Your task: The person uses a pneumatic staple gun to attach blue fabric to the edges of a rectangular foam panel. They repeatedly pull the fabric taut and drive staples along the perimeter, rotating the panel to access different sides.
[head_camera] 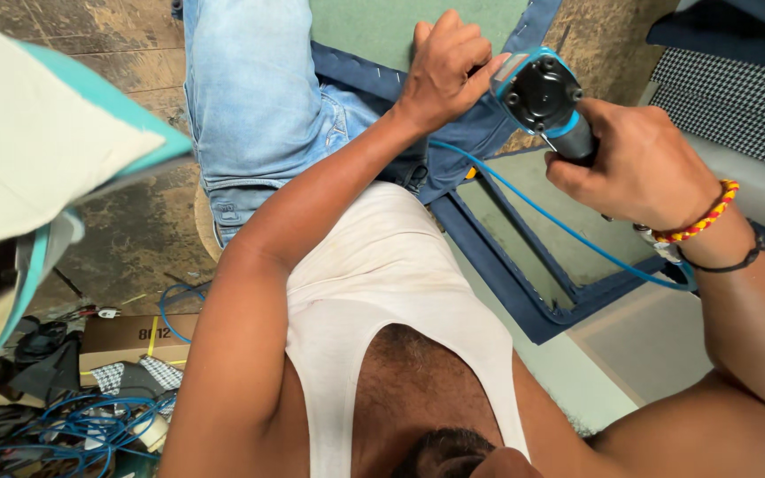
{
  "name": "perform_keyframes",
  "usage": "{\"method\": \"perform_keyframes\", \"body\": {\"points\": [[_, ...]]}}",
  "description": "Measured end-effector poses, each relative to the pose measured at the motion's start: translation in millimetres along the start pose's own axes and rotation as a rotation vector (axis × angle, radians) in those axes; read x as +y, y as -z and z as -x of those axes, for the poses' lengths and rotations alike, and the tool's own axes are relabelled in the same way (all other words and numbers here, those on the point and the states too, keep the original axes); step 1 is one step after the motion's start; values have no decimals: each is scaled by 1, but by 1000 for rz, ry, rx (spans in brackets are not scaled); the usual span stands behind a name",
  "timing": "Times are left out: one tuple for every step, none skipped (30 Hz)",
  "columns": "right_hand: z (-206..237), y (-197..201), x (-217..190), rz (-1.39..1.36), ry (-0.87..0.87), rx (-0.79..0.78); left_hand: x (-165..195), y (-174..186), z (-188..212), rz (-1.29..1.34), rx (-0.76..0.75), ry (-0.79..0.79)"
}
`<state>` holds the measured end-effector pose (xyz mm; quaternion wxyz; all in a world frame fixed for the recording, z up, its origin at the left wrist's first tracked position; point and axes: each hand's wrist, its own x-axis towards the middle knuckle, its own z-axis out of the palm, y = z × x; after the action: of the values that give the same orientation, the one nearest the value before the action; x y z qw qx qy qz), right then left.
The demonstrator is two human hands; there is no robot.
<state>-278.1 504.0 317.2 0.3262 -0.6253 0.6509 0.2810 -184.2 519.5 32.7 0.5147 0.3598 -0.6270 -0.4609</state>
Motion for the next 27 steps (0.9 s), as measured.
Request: {"method": "perform_keyframes", "body": {"points": [[-1, 3, -6, -18, -46, -26, -1, -1, 1, -2, 4, -5], [-3, 4, -11, -36, -92, -54, -2, -3, 2, -3, 8, -8], [-7, 4, -14, -11, -51, -33, -4, -4, 3, -3, 11, -5], [-10, 2, -16, 14, -11, -11, -7, -6, 4, -2, 12, -4], [-14, -2, -16, 39, 28, 13, -11, -7, 5, -1, 13, -6], [-18, -7, -13, 50, 33, 7, -14, -8, 5, -13, 9, -7], [-20, -13, -8, 57, 32, 6, -17, -10, 6, -24, -1, -13], [-19, -20, -1, 67, 25, 11, -18, -11, 7, -29, -11, -27], [-14, -25, 8, 8, 2, 44, -18, -11, 8, -31, -9, -35], [-8, -28, 18, -45, -11, 75, -18, -10, 7, -38, 2, -40], [0, -32, 28, -105, -21, 85, -16, -9, 6, -47, 7, -24], [10, -36, 37, -268, -20, 132, -12, -7, 6, -24, -4, -20], [22, -38, 46, -431, -15, 182, -9, -5, 3, -7, -12, -21], [32, -39, 53, -592, -1, 237, -7, 0, 0, 6, -15, -29], [44, -34, 61, -650, -21, 268, -2, 1, -8, 14, -43, -36], [55, -29, 67, -712, -53, 295, 2, 3, -13, 31, -78, -36], [66, -26, 70, -771, -88, 314, 7, 5, -17, 49, -112, -29], [75, -21, 73, -788, -94, 320, 11, 7, -21, 62, -146, -56], [82, -21, 72, -791, -108, 335, 12, 12, -20, 90, -173, -90], [87, -19, 71, -793, -122, 350, 14, 15, -20, 118, -198, -125], [89, -22, 67, -734, -118, 334, 13, 21, -17, 128, -211, -153], [91, -23, 64, -672, -118, 324, 11, 24, -15, 144, -223, -188], [89, -27, 60, -609, -117, 305, 8, 28, -12, 158, -232, -214], [87, -30, 55, -543, -111, 300, 5, 30, -10, 160, -220, -207], [83, -33, 51, -476, -103, 297, 2, 30, -8, 161, -208, -202], [78, -37, 46, -414, -89, 294, -1, 32, -5, 155, -198, -197], [75, -38, 42, -414, -54, 281, -1, 30, -2, 156, -198, -179]]}}
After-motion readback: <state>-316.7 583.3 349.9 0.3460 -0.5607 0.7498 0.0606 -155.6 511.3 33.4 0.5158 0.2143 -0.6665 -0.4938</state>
